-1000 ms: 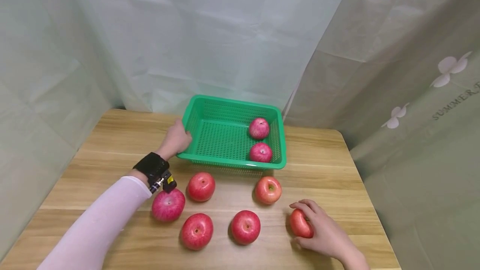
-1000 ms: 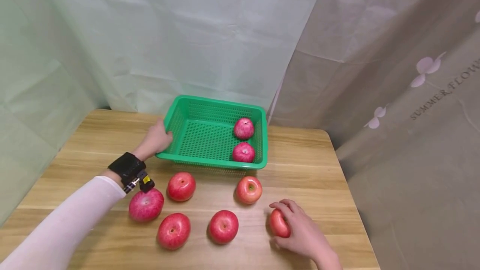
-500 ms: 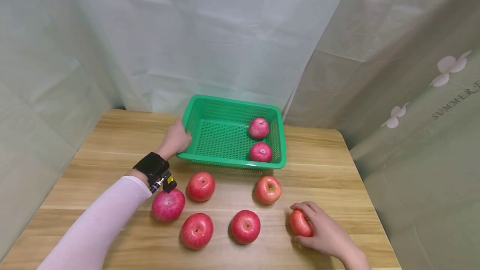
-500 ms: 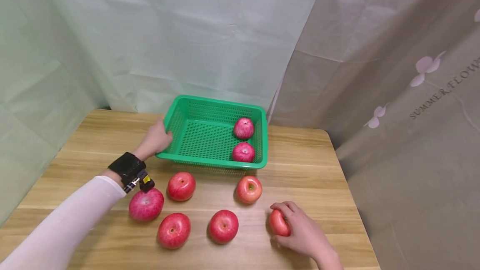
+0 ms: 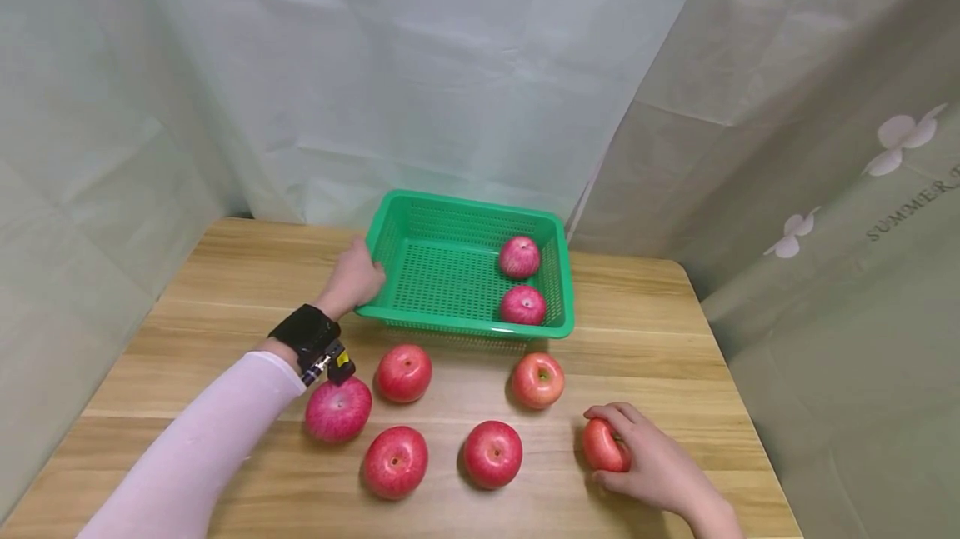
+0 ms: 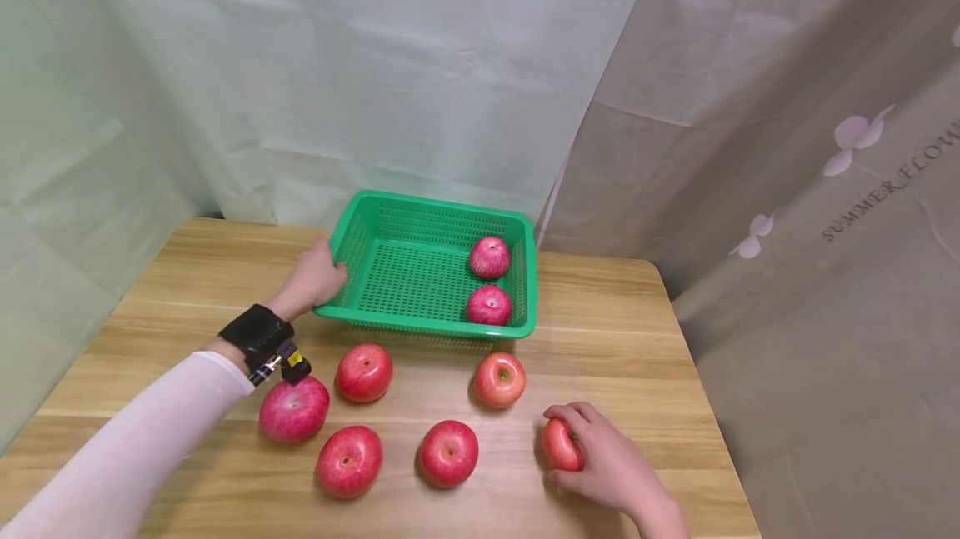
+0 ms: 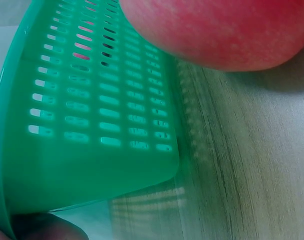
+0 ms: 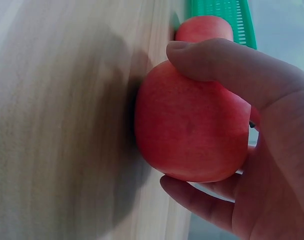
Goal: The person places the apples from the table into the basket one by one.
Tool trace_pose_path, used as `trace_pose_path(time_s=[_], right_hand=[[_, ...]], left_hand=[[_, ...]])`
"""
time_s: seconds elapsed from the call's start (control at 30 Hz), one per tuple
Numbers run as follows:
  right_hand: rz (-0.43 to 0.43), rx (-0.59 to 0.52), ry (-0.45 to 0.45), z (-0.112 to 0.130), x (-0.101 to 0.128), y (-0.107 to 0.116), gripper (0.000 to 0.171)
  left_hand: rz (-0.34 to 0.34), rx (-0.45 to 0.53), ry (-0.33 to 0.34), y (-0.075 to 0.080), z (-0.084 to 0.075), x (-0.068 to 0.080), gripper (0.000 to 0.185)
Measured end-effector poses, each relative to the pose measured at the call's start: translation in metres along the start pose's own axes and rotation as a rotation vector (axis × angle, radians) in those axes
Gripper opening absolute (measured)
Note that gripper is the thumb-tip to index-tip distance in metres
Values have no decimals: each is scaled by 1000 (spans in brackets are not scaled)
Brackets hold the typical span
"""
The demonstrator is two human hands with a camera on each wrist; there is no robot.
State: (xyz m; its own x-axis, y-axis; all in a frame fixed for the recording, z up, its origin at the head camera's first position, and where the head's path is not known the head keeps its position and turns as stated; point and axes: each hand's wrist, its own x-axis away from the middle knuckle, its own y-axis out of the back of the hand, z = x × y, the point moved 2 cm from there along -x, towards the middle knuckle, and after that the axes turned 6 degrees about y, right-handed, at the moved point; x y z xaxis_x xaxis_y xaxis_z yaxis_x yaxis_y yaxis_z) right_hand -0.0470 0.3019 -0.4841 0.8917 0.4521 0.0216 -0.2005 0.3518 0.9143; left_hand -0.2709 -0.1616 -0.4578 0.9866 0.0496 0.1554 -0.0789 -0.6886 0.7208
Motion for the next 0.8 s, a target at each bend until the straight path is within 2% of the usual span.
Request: trace_pose_path(time_s=[0.23, 0.4, 0.5, 0.6, 0.8], right_hand=[[-48, 25, 63, -2, -4, 12, 78], [-62, 0, 11, -8, -14, 36, 77], [-96, -9, -23, -13, -27, 56, 77], [-154, -16, -9, -17, -44, 73, 77], [-254, -39, 1, -16, -79, 94, 76]], left_hand=[[-1, 5, 1, 1, 1, -2, 61], [5, 14, -1, 2, 0, -3, 61], [0, 18, -3, 3, -1, -3, 62], [-12, 13, -9, 4, 0, -3, 61], [-1, 30, -19, 0, 3, 1, 58]])
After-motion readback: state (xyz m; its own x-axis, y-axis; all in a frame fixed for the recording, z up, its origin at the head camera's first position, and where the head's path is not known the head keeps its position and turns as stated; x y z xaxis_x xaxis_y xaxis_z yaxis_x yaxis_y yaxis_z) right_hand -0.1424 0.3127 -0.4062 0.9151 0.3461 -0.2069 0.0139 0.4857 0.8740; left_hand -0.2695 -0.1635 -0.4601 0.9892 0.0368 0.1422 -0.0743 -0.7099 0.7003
